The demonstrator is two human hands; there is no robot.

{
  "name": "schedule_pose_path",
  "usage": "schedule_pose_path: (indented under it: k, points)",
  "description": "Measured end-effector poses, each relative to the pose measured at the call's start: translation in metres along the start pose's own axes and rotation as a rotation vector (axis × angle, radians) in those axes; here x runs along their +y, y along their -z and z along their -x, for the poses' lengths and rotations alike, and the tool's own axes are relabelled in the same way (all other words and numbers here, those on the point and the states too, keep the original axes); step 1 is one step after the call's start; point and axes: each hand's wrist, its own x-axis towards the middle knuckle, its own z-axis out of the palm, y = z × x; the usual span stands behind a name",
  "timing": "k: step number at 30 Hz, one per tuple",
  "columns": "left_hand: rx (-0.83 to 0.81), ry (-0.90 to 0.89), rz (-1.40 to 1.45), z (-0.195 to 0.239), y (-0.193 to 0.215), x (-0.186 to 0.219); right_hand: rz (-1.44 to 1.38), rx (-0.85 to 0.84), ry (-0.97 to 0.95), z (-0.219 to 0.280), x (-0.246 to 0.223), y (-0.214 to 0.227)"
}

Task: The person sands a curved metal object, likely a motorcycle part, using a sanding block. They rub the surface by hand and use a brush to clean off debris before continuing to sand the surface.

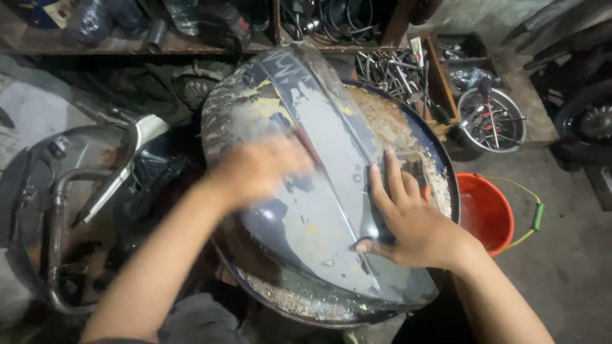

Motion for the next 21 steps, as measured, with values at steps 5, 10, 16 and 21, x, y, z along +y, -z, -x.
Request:
schedule_pose_path:
  k: [5,10,16,21]
  points:
    - [0.062,0.476,-0.061,-0.001,0.021,-0.043,0.014,0.043,0.036,0.001,0.002,-0.004]
    - [-0.015,0.024,-0.261,0.0,-0.017,0.047,0.018,0.017,0.006,0.001,0.001,-0.003]
    - [0.076,-0.121,0.053,0.006,-0.021,0.106,-0.018,-0.005,-0.012,0.002,0.001,-0.002]
    - [-0.137,0.412,-0.184,0.001,-0.008,0.073,0.067,0.141,0.117,0.011,-0.009,-0.007]
